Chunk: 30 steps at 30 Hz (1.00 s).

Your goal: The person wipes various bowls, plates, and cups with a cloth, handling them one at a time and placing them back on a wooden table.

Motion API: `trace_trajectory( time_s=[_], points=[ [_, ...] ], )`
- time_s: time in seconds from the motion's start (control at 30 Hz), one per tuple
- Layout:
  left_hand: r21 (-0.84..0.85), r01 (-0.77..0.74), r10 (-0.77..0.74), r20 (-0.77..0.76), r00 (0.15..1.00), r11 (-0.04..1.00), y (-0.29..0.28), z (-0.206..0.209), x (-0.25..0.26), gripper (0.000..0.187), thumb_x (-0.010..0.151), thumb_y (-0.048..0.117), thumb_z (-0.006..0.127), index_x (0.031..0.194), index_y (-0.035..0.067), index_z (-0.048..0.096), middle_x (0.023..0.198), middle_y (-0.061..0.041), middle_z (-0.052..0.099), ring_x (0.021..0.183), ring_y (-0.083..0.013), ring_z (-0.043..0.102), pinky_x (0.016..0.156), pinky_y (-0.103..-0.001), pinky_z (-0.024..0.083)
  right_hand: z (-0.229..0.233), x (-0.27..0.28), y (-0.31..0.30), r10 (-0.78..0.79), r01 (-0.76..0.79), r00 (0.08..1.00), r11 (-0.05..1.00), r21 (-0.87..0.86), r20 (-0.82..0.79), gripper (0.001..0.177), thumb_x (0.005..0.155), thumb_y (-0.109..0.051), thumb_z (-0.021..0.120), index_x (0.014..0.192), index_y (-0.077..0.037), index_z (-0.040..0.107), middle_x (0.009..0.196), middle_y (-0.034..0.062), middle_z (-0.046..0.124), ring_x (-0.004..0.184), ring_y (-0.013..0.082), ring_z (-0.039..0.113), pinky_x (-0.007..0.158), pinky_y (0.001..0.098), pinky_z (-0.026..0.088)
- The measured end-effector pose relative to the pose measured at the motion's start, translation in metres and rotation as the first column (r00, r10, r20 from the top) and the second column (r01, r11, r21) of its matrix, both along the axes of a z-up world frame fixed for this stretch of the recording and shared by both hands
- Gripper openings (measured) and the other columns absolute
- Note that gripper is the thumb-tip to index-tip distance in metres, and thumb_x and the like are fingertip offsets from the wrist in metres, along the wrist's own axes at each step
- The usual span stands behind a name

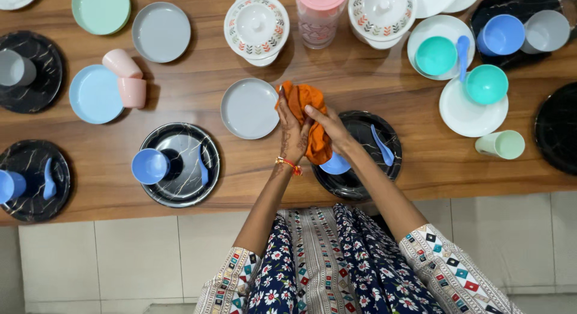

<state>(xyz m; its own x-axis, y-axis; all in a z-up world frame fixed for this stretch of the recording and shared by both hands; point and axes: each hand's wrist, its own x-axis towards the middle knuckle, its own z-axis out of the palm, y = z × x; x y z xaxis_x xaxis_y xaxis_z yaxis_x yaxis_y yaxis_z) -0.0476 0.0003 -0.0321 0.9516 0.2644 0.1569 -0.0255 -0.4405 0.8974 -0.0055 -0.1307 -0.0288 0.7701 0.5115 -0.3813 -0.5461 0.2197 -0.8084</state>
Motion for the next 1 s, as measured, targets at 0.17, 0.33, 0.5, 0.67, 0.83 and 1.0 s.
trace_trajectory(
  time_s=[0.17, 0.33, 0.5, 0.67, 0.83, 1.0],
  points=[
    [0.453, 0.108, 0.007, -0.245, 0.969, 0.885, 0.042, 0.015, -0.027, 0.091, 0.087, 0.040, 0.077, 0.157, 0.010, 0.027, 0.149, -0.024, 0.035, 0.130, -0.0450, 0.040, 0.108, -0.058, 0.034, -0.020, -0.019, 0.047, -0.217, 0.215, 0.976, 0.973, -0.083, -0.022, 0.037, 0.092, -0.032, 0.076, 0.114, -0.003, 0.070, 0.101, 0.0058, 0.072, 0.083, 0.0139, 0.067, 0.072, 0.0307, 0.054],
    [0.351, 0.254, -0.146, -0.305, 0.941, 0.901, 0.095, 0.021, -0.044, 0.079, 0.083, 0.042, 0.072, 0.147, 0.006, 0.043, 0.137, -0.020, 0.047, 0.119, -0.0391, 0.048, 0.098, -0.052, 0.040, -0.047, -0.037, 0.090, -0.249, 0.239, 0.968, 0.949, -0.206, -0.028, 0.024, 0.094, -0.021, 0.068, 0.105, -0.001, 0.073, 0.094, 0.0084, 0.072, 0.075, 0.0164, 0.067, 0.066, 0.0323, 0.053],
    [0.201, 0.416, -0.352, -0.288, 0.890, 0.887, 0.179, 0.017, -0.040, 0.072, 0.087, 0.034, 0.072, 0.147, 0.004, 0.043, 0.137, -0.018, 0.054, 0.134, -0.0356, 0.048, 0.115, -0.049, 0.035, -0.069, -0.043, 0.173, -0.304, 0.298, 0.948, 0.952, -0.070, -0.094, 0.026, 0.092, -0.019, 0.063, 0.111, -0.002, 0.071, 0.102, 0.0038, 0.074, 0.088, 0.0126, 0.071, 0.079, 0.0289, 0.058],
    [-0.265, 0.466, -0.518, -0.180, 0.836, 0.844, 0.286, 0.044, -0.035, 0.081, 0.087, 0.032, 0.075, 0.152, 0.006, 0.035, 0.142, -0.019, 0.051, 0.135, -0.0323, 0.049, 0.114, -0.045, 0.040, -0.066, -0.031, 0.249, -0.144, 0.195, 0.936, 0.972, 0.132, -0.320, 0.038, 0.099, -0.032, 0.057, 0.121, -0.002, 0.063, 0.107, 0.0113, 0.071, 0.092, 0.0240, 0.068, 0.084, 0.0376, 0.056],
    [-0.177, 0.242, -0.295, -0.408, 0.864, 0.954, 0.411, 0.025, -0.043, 0.063, 0.087, 0.024, 0.071, 0.145, 0.010, 0.048, 0.116, -0.013, 0.069, 0.101, -0.0259, 0.070, 0.088, -0.039, 0.057, -0.004, -0.029, 0.277, -0.146, 0.221, 0.896, 0.966, 0.136, -0.418, 0.051, 0.088, -0.031, 0.059, 0.128, -0.001, 0.059, 0.119, 0.0147, 0.071, 0.106, 0.0286, 0.070, 0.095, 0.0395, 0.058],
    [0.084, 0.015, 0.005, -0.236, 0.972, 0.996, 0.491, -0.002, -0.040, 0.030, 0.092, 0.006, 0.066, 0.122, 0.005, 0.065, 0.108, -0.013, 0.071, 0.100, -0.0284, 0.071, 0.090, -0.040, 0.055, -0.001, -0.033, 0.249, -0.341, 0.269, 0.921, 0.905, -0.330, -0.186, 0.059, 0.084, -0.024, 0.063, 0.140, -0.007, 0.055, 0.124, 0.0094, 0.068, 0.111, 0.0242, 0.068, 0.095, 0.0384, 0.056]
  ],
)
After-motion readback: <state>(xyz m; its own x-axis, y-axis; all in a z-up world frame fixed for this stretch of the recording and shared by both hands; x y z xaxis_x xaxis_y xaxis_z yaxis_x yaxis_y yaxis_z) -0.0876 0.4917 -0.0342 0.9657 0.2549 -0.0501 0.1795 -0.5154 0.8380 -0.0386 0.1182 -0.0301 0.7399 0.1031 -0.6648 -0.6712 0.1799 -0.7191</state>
